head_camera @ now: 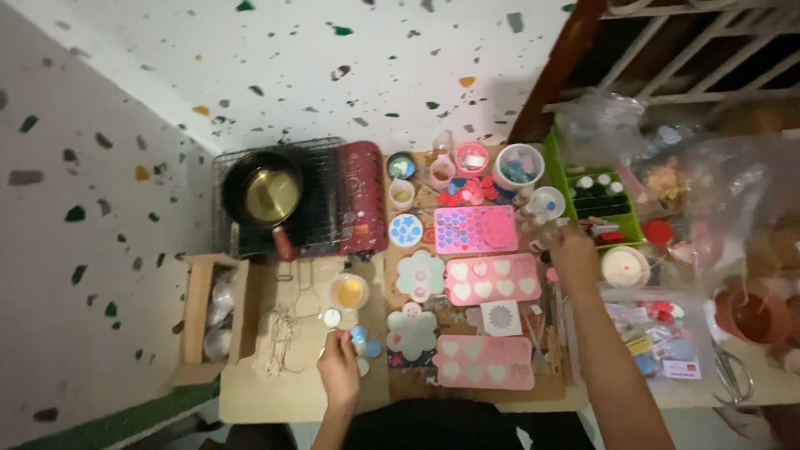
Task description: Prepare and mix wax with scents and colors for candle making.
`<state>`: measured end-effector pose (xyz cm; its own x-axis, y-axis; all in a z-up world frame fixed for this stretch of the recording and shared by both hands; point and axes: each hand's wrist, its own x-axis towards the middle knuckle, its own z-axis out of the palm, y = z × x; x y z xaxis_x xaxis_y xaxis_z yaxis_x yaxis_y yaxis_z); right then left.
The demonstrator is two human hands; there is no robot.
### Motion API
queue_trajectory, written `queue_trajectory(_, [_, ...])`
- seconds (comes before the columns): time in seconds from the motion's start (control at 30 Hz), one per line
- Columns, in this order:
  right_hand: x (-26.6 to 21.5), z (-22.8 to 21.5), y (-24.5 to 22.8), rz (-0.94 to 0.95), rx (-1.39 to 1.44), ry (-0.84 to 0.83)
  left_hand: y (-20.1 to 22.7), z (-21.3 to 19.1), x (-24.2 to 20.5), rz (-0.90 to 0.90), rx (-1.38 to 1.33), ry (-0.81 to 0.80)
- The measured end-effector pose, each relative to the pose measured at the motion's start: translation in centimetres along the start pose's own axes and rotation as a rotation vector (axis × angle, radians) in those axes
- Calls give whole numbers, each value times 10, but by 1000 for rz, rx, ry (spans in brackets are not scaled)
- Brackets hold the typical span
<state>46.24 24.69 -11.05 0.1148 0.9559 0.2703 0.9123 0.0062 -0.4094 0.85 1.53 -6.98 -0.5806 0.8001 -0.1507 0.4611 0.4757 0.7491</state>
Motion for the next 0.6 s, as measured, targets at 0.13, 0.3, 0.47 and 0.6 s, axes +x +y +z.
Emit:
queue_trajectory(0.13, [10, -18, -6, 123, -111, -85, -13, 17, -1, 138, -9, 70])
queue_trajectory(0.3, [30, -20, 55, 281, 115, 142, 17, 15, -1, 27, -160, 54])
queue_trajectory(0.47, [72, 18, 157, 408, -86, 221, -67, 50, 5, 57, -97, 139])
queue_trajectory(0.6, [102, 37, 192, 271, -103, 169, -188, 75, 32, 11, -223, 31])
